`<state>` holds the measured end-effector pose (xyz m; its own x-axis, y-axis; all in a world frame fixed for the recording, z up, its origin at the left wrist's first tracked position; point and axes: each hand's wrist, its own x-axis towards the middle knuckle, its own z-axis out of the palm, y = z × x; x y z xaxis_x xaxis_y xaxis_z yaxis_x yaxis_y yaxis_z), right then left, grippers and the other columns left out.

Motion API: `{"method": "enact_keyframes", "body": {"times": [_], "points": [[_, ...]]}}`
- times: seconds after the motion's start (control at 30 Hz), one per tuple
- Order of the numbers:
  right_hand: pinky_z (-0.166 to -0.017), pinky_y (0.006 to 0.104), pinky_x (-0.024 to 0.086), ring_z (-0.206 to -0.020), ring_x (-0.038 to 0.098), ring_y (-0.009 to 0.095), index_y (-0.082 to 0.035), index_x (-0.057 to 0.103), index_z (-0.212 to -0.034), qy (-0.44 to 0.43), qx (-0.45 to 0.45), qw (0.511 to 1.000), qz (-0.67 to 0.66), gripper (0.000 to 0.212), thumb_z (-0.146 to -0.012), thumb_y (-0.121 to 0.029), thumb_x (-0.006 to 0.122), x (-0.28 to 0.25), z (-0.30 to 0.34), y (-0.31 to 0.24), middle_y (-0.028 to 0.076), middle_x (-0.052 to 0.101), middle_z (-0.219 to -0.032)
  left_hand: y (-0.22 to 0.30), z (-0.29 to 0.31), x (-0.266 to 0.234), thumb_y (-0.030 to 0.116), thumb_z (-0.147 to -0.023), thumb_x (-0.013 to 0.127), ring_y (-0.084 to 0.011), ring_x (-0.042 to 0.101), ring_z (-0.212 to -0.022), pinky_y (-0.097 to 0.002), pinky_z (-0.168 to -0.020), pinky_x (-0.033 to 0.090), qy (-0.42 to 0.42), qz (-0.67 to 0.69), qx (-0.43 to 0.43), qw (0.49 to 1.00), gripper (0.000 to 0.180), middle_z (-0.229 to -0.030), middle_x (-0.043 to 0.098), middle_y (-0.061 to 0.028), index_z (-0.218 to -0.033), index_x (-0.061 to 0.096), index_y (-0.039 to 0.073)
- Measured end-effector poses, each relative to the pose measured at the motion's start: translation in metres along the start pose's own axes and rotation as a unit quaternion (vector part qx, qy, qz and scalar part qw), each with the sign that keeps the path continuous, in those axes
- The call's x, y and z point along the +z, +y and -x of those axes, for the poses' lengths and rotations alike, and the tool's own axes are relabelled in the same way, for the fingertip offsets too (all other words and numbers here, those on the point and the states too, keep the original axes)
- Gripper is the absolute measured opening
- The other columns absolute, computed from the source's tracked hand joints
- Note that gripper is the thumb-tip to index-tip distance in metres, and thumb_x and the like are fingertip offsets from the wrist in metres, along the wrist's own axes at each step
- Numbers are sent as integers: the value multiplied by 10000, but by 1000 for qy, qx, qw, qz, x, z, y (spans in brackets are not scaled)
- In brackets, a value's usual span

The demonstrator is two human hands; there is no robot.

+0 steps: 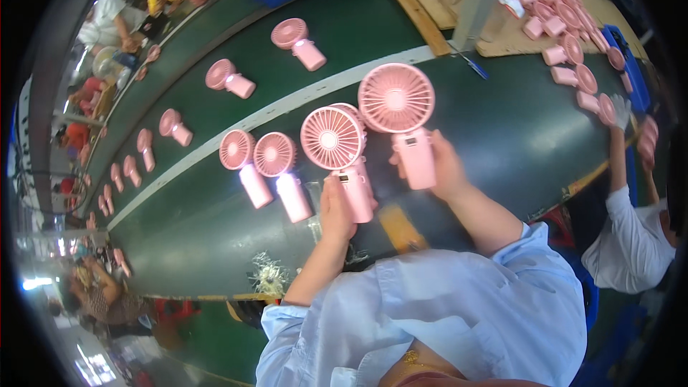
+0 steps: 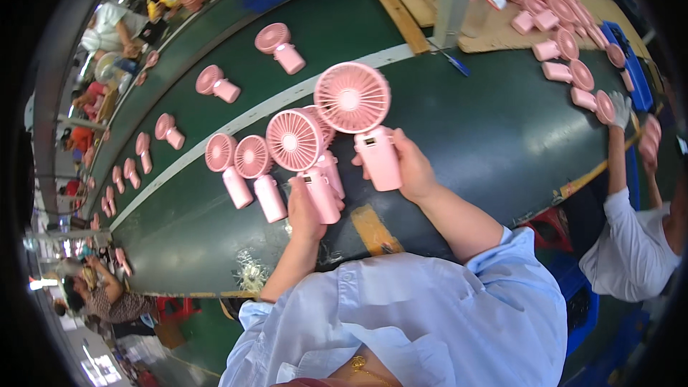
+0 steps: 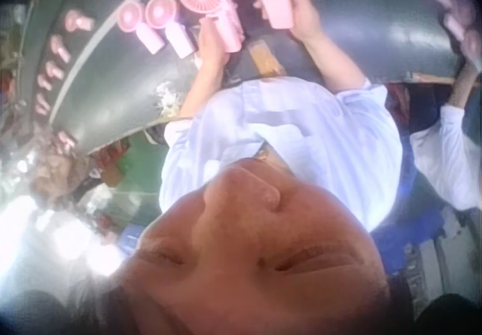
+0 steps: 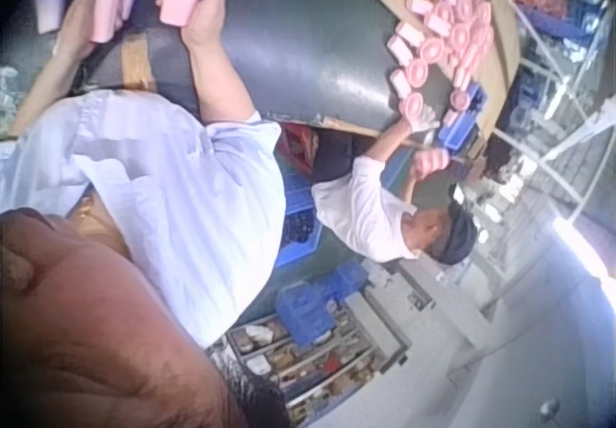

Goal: The person tests handheld fans on an assembly line by picking them up from a conveyor belt, pressing buttons to turn on their lights and motors, wiping fans with a cloth, and placing them back onto the belt.

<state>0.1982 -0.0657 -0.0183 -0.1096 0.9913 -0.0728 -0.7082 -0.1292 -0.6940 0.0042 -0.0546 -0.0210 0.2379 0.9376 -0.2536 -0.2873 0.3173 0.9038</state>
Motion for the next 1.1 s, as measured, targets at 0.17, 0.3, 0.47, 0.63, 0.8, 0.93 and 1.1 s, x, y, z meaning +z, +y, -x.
{"method": "enact_keyframes", "body": {"times": [0.17, 0.3, 0.47, 0.63, 0.8, 0.93, 1.1], "points": [[-695, 269, 463, -772, 551, 144, -14, 481, -1118, -66, 16, 998, 15, 466, -841, -384, 532, 3, 4, 1, 59, 540, -853, 5, 1, 0, 516, -919, 244, -195, 455, -397, -281, -341, 362, -102, 213, -87, 968, 492, -617, 485, -88, -1173, 437, 142], [-834, 288, 438, -941, 524, 129, -17, 461, -1178, -39, 45, 998, 24, 444, -844, -274, 599, 5, 7, 11, 48, 533, -1016, 1, -4, -10, 449, -921, 347, -192, 467, -474, -287, -399, 375, -239, 340, -186, 890, 404, -726, 504, -83, -1169, 459, 151], [-896, 314, 414, -1008, 510, 147, -19, 461, -1197, -79, 56, 995, 32, 457, -852, -290, 591, 9, 7, 15, 56, 520, -1095, 2, 0, -8, 340, -919, 380, -166, 418, -396, -258, -389, 334, -250, 335, -180, 890, 336, -682, 484, -75, -1190, 457, 157], [-900, 319, 415, -1016, 516, 158, -15, 465, -1192, -159, 55, 986, 1, 458, -852, -297, 586, 8, 6, 16, 64, 522, -1113, 0, 2, -5, 395, -929, 348, -177, 431, -392, -271, -373, 356, -217, 306, -172, 911, 350, -666, 499, -82, -1115, 465, 123], [-880, 316, 427, -981, 537, 157, -11, 467, -1188, -137, 53, 989, -5, 464, -848, -302, 590, 13, 7, 16, 67, 535, -1091, 1, 1, -3, 471, -919, 323, -183, 421, -413, -275, -393, 362, -222, 287, -155, 919, 454, -648, 482, -83, -1126, 448, 87], [-817, 330, 478, -910, 582, 183, 7, 443, -1191, -110, 50, 993, -15, 425, -861, -224, 577, 14, 8, 12, 88, 553, -1045, 8, 6, -2, 661, -792, 415, -142, 409, -562, -238, -489, 368, -245, 342, -121, 899, 727, -754, 442, -56, -1230, 395, 81], [-755, 324, 518, -891, 599, 192, -14, 338, -1269, -9, -31, 985, 167, 465, -844, -25, 525, 36, 14, -1, 110, 533, -1082, 10, 4, -18, 329, -728, 703, -125, 402, -775, -241, -560, 360, -225, 298, -136, 918, 669, -944, 423, -3, -1274, 351, 168]]}}
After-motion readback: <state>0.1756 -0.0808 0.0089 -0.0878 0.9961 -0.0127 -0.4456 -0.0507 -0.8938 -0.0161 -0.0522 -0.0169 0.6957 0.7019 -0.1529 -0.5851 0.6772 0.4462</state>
